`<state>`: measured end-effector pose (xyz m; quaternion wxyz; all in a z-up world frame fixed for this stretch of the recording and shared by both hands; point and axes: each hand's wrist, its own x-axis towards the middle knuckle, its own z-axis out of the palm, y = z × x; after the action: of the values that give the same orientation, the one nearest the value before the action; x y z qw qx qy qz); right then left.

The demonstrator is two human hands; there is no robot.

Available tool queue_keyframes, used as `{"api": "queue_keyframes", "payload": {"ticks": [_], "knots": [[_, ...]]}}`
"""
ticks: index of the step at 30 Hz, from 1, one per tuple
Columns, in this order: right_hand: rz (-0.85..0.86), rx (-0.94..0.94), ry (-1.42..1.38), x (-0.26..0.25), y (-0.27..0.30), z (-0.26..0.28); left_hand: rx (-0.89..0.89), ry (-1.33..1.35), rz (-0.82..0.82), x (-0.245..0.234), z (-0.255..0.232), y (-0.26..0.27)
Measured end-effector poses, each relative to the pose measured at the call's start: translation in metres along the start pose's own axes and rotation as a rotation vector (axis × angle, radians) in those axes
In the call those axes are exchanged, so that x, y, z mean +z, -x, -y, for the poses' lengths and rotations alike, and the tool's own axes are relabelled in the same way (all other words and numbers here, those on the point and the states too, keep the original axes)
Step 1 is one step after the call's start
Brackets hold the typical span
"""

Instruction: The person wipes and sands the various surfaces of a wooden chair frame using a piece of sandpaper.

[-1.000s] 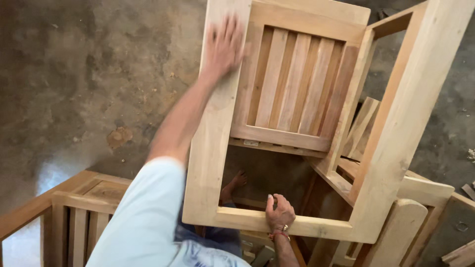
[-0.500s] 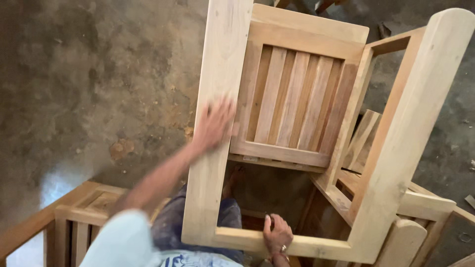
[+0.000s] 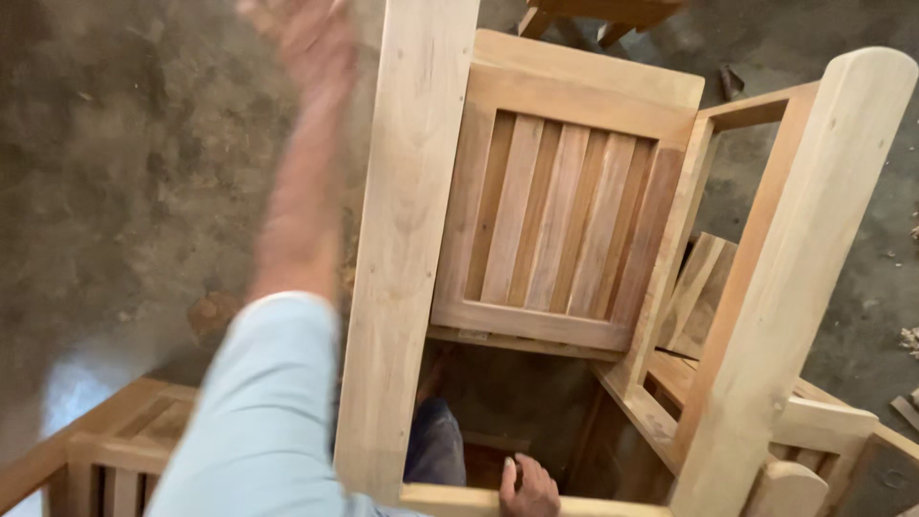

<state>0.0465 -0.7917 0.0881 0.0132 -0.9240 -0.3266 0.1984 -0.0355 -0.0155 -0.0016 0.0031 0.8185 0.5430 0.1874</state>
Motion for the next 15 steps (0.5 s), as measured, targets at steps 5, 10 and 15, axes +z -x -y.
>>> {"api": "queue_keyframes", "payload": {"ticks": [5,10,15], "knots": [[0.038,-0.021,0.003,-0.002,-0.008,0.011,-0.089,-0.1,-0.011,-0.092,0.044,0.071],[0.162,-0.01,0.011,-0.009,-0.017,0.013,0.461,0.08,0.348,-0.127,-0.054,0.091],[0.111,-0.052,-0.005,-0.008,-0.025,0.012,0.518,0.279,0.482,-0.056,-0.144,0.055]]}}
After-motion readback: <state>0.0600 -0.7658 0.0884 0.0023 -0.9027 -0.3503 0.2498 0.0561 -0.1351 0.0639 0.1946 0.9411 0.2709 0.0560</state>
